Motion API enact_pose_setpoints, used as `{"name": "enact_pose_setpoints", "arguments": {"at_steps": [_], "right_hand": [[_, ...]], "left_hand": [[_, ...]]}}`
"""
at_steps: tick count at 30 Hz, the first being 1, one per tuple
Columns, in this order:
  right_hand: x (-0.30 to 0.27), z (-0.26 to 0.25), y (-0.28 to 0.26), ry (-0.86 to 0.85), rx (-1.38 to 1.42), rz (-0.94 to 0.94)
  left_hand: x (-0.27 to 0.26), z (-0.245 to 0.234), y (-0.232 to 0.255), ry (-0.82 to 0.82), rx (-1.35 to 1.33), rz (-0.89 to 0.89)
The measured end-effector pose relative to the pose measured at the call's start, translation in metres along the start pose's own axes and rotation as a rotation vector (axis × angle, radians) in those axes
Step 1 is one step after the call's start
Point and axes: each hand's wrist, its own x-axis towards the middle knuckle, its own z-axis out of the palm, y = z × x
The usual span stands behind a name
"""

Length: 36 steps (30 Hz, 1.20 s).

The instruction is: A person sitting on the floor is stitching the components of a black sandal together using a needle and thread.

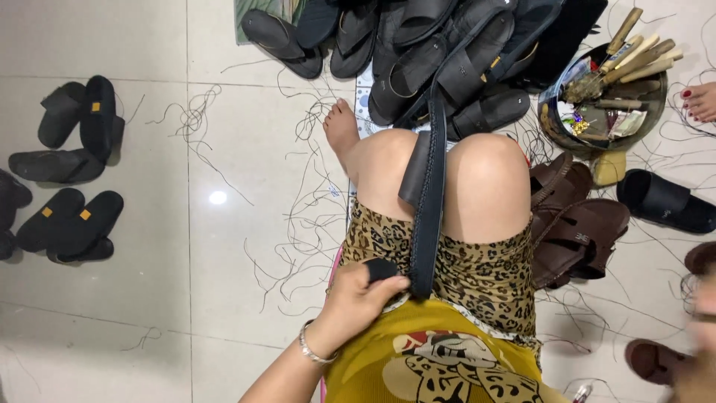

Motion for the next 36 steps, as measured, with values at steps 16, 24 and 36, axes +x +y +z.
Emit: {"name": "enact_pose_setpoints", "arguments": {"at_steps": [16,24,36], "right_hand": [[-0.055,0.155,0.042,-0.797,-0.887,-0.625],[-0.056,0.157,0.038,-0.795,-0.958,-0.653],[-0.061,0.164,0.050,-0.806,-0.757,-0.628]], "left_hand": [[-0.016,-0.060,-0.037,0.436,0.625,-0.201],[-0.005,0.021,-0.004,-0.093,0.508,0.148],[0.005,0.027,0.007,-0.117,0.567,0.214]]}}
